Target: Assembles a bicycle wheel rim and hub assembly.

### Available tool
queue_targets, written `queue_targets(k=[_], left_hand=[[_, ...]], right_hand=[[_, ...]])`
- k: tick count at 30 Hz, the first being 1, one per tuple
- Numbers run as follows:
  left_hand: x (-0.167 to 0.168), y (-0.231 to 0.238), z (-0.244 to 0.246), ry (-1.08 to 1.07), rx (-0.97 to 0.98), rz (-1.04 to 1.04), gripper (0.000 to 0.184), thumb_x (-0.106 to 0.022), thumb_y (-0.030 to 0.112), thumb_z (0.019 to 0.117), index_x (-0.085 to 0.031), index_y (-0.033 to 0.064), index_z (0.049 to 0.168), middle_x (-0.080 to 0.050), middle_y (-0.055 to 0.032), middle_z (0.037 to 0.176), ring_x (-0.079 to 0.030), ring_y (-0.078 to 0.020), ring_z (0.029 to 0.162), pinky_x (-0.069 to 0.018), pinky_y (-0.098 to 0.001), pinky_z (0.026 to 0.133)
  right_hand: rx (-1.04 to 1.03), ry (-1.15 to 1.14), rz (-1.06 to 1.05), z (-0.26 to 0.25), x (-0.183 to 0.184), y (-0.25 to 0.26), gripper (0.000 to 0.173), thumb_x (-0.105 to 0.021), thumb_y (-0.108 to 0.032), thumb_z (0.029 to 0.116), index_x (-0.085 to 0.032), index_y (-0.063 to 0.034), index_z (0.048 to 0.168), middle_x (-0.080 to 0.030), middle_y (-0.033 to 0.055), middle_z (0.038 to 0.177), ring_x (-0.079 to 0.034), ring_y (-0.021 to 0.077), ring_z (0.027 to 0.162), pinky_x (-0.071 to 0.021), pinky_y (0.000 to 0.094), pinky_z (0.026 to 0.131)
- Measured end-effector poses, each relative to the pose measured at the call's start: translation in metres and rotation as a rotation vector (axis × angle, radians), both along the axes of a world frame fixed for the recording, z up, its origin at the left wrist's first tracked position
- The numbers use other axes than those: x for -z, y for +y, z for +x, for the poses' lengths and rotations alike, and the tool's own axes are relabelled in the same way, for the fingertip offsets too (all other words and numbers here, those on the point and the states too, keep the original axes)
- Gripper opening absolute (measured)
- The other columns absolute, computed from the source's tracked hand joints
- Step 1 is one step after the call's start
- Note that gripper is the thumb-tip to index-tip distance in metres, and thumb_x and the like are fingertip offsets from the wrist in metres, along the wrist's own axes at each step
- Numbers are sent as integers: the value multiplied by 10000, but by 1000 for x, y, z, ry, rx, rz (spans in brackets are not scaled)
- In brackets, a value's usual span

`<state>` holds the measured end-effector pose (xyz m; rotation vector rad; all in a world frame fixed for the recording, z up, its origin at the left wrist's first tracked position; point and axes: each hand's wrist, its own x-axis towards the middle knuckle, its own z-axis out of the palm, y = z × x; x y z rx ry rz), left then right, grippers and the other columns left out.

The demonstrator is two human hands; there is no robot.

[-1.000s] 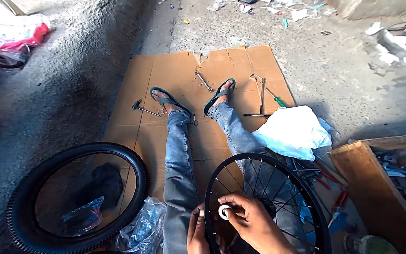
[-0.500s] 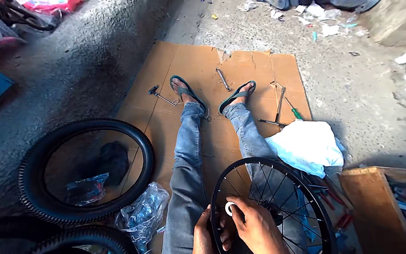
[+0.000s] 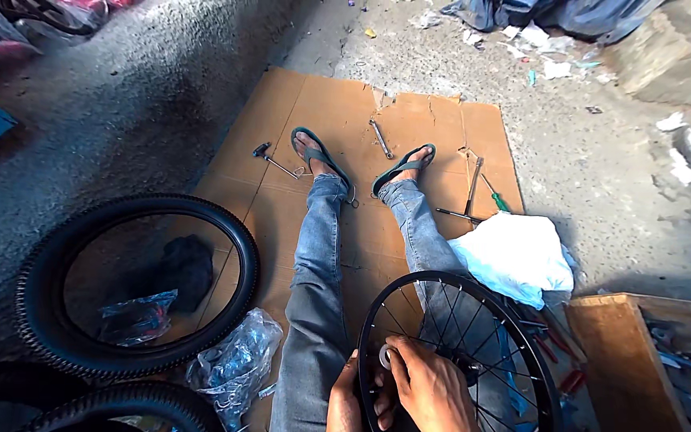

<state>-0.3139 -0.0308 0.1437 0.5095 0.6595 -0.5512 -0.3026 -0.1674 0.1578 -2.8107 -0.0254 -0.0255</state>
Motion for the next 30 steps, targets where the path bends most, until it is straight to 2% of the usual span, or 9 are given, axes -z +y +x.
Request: queue_targets(k=[2,5,8,10,13,19,25,28,30], left_hand=[[-3,-1,0,34,-2,54,593,-200,476,1109,-581,51,945,-566,-69,683,-474,-128,433,-423,-255,387],[-5,-2,-2,47,-23,142,500,-239,423,1118,-590,67,1138,-548,-58,649,-483,-126,433,-434,-266,390],[-8,-1,-2,8,-31,165,487,-219,379,1122,-587,61,1086,-569,-60,638,-503,-124,433,-448,-266,390],[-9,-1,-1,-20,-21,149,495,-211,386,1123,-587,68,1067,-561,-54,624,-511,-128,430,-460,-270,390],[-7,3,-1,-43,14,141,449,-222,384,1120,-566,104,1193,-556,-52,632,-516,-135,439,-465,-280,399],[-3,8,-1,-73,28,95,436,-228,333,1110,-441,187,1461,-627,-91,744,-552,-149,473,-485,-295,417],[4,9,-2,-74,0,4,422,-217,344,1095,-493,187,1374,-636,-86,736,-560,-143,485,-484,-287,436],[1,6,-4,-68,10,26,438,-195,364,1104,-528,169,1311,-635,-77,717,-559,-139,472,-481,-282,429],[1,5,-6,-43,8,63,454,-180,369,1105,-561,150,1220,-641,-71,694,-555,-133,450,-475,-275,407]], right_hand=[[-21,-9,-19,-2,2,0,276,-551,-345,1004,-769,-230,1129,-758,9,925,-738,192,760,-600,383,596],[-103,82,-6,-7,-2,-2,402,-446,-426,1055,-742,-233,1247,-729,48,1090,-716,211,975,-608,369,759],[-223,277,78,-3,-17,-6,450,-409,-361,1050,-633,-190,1400,-648,94,1301,-621,259,1213,-553,403,960],[-277,366,202,7,-20,-9,437,-431,-259,1032,-604,-172,1424,-628,107,1338,-614,261,1237,-545,429,992],[-307,453,349,22,-17,-16,414,-368,-278,1067,-623,-143,1365,-667,92,1300,-640,237,1211,-524,451,1008],[-358,410,528,27,-10,-32,363,-442,-332,1078,-721,-189,1262,-714,53,1170,-676,178,1088,-545,406,959],[-204,503,509,28,-18,-24,390,-662,-304,976,-648,-187,1348,-721,31,1232,-691,186,1123,-547,430,1001],[-160,390,191,25,-17,-3,267,-674,-229,895,-688,-110,1133,-732,119,934,-729,317,863,-583,531,708],[-205,490,71,31,-25,8,246,-641,-258,884,-660,-59,1028,-702,156,884,-712,350,838,-551,547,669]])
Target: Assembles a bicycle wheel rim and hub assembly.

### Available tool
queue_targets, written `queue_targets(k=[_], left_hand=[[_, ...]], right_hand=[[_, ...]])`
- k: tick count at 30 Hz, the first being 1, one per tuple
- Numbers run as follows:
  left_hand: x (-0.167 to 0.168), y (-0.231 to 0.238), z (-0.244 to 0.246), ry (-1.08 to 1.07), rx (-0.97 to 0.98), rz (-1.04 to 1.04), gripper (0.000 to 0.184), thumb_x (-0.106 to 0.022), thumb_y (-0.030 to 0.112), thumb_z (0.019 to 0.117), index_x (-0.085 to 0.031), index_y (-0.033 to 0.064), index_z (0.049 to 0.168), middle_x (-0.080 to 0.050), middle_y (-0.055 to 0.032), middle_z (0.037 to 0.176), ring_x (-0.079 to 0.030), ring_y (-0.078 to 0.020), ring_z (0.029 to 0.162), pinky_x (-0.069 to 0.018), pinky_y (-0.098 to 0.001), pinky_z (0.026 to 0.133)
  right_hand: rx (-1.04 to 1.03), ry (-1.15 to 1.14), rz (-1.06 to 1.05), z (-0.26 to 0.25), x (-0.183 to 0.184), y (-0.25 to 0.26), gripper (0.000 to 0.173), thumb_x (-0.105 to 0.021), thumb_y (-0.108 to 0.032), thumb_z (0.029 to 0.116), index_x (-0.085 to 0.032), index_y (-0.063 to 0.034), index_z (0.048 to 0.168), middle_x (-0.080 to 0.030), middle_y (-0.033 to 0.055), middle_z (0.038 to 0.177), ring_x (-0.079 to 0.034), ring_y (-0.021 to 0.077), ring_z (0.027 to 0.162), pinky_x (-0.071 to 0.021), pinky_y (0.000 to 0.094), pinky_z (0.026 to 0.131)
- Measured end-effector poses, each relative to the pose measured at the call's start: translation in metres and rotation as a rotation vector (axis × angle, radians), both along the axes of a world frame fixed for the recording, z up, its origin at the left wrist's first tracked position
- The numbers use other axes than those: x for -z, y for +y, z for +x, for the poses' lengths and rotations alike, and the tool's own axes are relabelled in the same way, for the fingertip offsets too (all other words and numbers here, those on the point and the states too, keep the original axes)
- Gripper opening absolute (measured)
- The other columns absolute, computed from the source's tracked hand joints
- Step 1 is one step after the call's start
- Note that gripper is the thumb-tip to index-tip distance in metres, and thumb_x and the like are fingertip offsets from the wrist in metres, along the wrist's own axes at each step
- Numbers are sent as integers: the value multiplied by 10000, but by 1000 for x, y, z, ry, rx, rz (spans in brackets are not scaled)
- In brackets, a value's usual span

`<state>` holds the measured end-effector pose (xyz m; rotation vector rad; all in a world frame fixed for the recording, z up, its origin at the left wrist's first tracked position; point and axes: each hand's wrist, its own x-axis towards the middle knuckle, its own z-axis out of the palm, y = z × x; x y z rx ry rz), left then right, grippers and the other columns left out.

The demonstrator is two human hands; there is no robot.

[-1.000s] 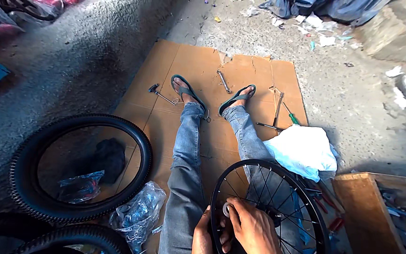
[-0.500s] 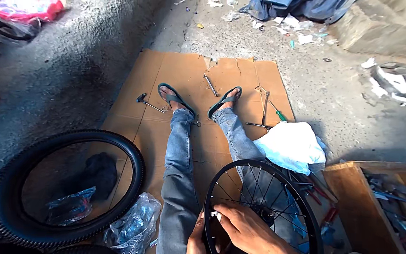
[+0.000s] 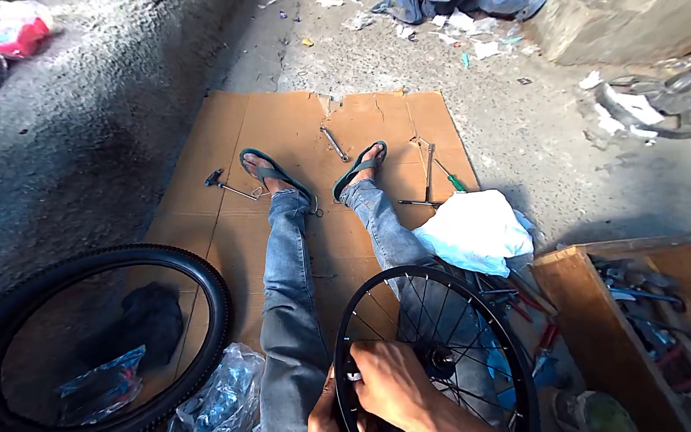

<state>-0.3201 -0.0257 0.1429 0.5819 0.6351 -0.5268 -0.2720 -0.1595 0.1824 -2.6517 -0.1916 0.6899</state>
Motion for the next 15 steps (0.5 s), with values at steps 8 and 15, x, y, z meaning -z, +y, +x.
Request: queue_targets(k=[8,15], left_hand=[[-3,-1,-3,-18,-100,-22,410,-226,293,1088,-577,139,1234,-689,-78,799,-589,-117,506,-484,-265,427],[-3,1,1,-39,-49,-75,416,-195,340,1099,-549,149,1204,-632,-66,677,-565,-127,450,-475,-259,410]], right_hand=[[-26,-104,313,-24,11,-26,447,-628,-455,919,-613,-162,1255,-685,54,1167,-658,220,1122,-551,428,929],[56,7,314,-12,12,-22,479,-602,-425,983,-557,-172,1387,-705,76,1174,-687,255,1085,-556,483,923]])
